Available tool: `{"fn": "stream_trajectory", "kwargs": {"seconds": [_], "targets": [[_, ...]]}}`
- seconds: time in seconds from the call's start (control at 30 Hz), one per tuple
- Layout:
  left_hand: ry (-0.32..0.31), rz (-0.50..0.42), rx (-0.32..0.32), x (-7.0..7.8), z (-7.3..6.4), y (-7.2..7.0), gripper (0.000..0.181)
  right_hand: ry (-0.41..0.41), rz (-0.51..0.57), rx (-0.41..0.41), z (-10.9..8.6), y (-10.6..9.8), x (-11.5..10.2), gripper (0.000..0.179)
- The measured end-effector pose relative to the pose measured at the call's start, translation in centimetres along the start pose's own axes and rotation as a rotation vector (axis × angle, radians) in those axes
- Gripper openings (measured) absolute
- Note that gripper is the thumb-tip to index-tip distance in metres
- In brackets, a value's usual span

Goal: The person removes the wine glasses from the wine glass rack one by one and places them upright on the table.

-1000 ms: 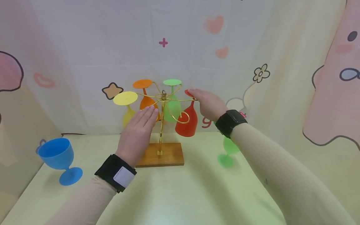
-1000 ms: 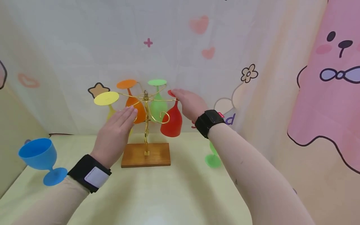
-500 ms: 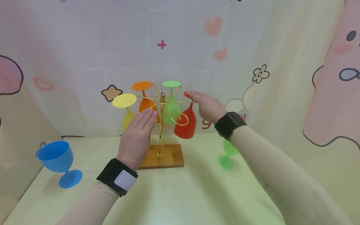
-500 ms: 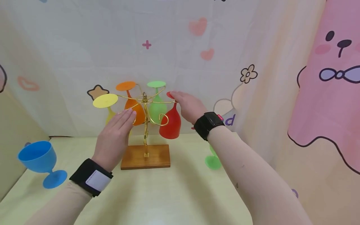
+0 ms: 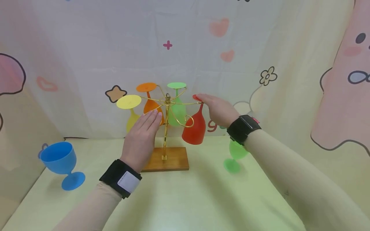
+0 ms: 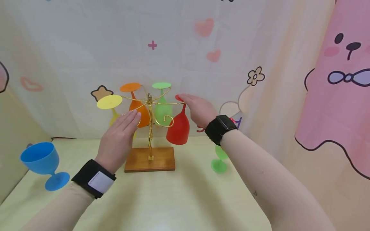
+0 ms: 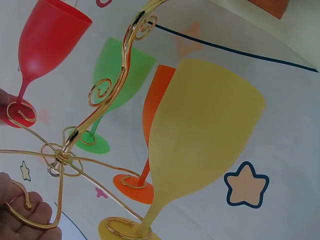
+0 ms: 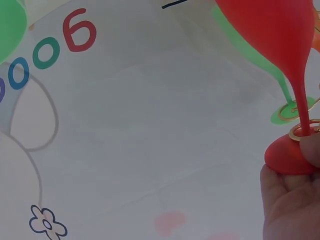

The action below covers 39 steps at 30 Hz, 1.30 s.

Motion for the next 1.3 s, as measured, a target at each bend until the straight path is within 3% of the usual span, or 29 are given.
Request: {"fn": "stream_trajectory", "kwargs": {"seconds": [0.27,0.57,0.93,1.3], "targets": [[-0.005,-0.008,-0.010,-0.1,0.0,0.0,0.050,-0.088,-0.110,-0.002,-0.3,-1.3,-1.8,0.067],[-0.005,0.014,-0.020,-0.2,0.2,-0.2,0.052,-0.089,-0.152,-0.008,2.7,-2.6,-3.6,0.062],[-0.003,0.027,-0.027,0.0,0.2,0.0,0.048,0.002,-0.044,0.068,4.0,-2.9,-1.9,0.060],[0.003,0.034,-0.004,-0.2,0.1,0.0,0.047,0.045,-0.064,0.126,3.8,-2.6,-0.3,0.058]]}}
Point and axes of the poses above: each hand's wrist, its own z-axis towards the middle knuckle, its own y-axis out of the palm, x = y × z, the point moved 2 cm from there along z, towards the middle knuckle, and after that the axes turned 12 degrees about -x, right-handed, at the moved point
